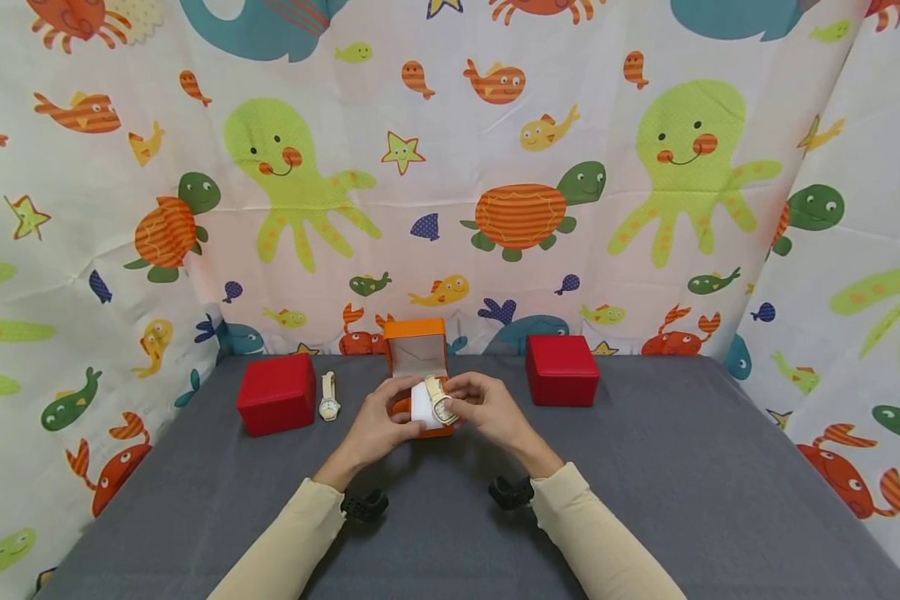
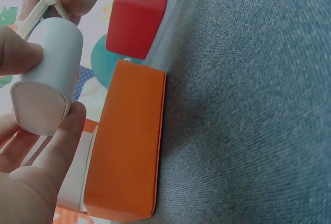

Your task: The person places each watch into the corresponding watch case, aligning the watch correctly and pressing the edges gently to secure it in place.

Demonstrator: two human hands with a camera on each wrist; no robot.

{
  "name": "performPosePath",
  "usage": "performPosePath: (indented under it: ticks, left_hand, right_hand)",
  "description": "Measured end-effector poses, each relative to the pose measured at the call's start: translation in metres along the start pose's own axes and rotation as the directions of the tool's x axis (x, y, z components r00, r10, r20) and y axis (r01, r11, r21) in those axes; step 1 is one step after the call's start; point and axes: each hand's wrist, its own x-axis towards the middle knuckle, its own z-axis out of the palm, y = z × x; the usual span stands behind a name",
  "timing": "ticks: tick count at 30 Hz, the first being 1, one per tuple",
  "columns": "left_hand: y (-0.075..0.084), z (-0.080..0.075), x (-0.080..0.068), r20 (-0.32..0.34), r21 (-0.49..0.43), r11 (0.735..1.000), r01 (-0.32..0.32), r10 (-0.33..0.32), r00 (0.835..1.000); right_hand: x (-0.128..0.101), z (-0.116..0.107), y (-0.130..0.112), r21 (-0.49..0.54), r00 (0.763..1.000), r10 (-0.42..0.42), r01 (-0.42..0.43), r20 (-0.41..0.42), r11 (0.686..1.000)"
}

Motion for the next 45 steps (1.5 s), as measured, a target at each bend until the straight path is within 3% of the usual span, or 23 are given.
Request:
performPosePath:
  ticks: [9, 14, 21, 24, 27, 30, 34, 37, 45]
  left_hand:
    - [0.003, -0.004, 0.000, 0.028, 0.006, 1.000, -0.001, 0.001, 1.000]
    - [0.010, -0.004, -0.002, 0.051, -0.009, 1.000, 0.015, -0.015, 0.999]
    - [0.003, -0.002, 0.000, -0.013, -0.013, 1.000, 0.007, -0.007, 1.000]
    - [0.003, -0.002, 0.000, -0.056, 0.012, 1.000, 0.018, -0.017, 0.998]
    - [0.003, -0.003, 0.000, -0.108, 0.040, 0.998, 0.056, -0.051, 0.993]
    - [0.003, -0.004, 0.000, -0.146, 0.047, 0.994, 0.097, -0.089, 0.985]
    - [0.004, -0.005, 0.000, -0.148, 0.045, 0.993, 0.108, -0.101, 0.984]
    - [0.004, -0.004, 0.000, -0.135, 0.050, 0.993, 0.109, -0.101, 0.986]
    - [0.005, -0.005, 0.001, -0.073, -0.021, 0.994, 0.107, -0.108, 0.991]
  right_hand:
    - [-0.001, -0.001, -0.003, 0.032, 0.999, -0.022, 0.023, -0.027, 0.999]
    - [-0.002, -0.002, -0.003, 0.076, 1.000, 0.011, -0.011, -0.004, 0.997]
    - [-0.002, -0.003, -0.002, 0.090, 0.999, 0.045, -0.047, 0.018, 0.995]
    - [-0.003, 0.000, -0.002, 0.014, 1.000, 0.016, -0.017, 0.003, 1.000]
    - [-0.003, 0.005, -0.001, -0.129, 0.999, -0.048, 0.047, -0.005, 0.991]
    - [-0.005, 0.011, 0.000, -0.280, 0.994, -0.103, 0.092, -0.024, 0.956]
    - [-0.005, 0.016, 0.003, -0.420, 0.976, -0.212, 0.170, -0.054, 0.891]
    - [-0.005, 0.017, 0.007, -0.459, 0.953, -0.295, 0.235, -0.064, 0.857]
    - [-0.004, 0.017, 0.009, -0.464, 0.933, -0.352, 0.279, -0.077, 0.841]
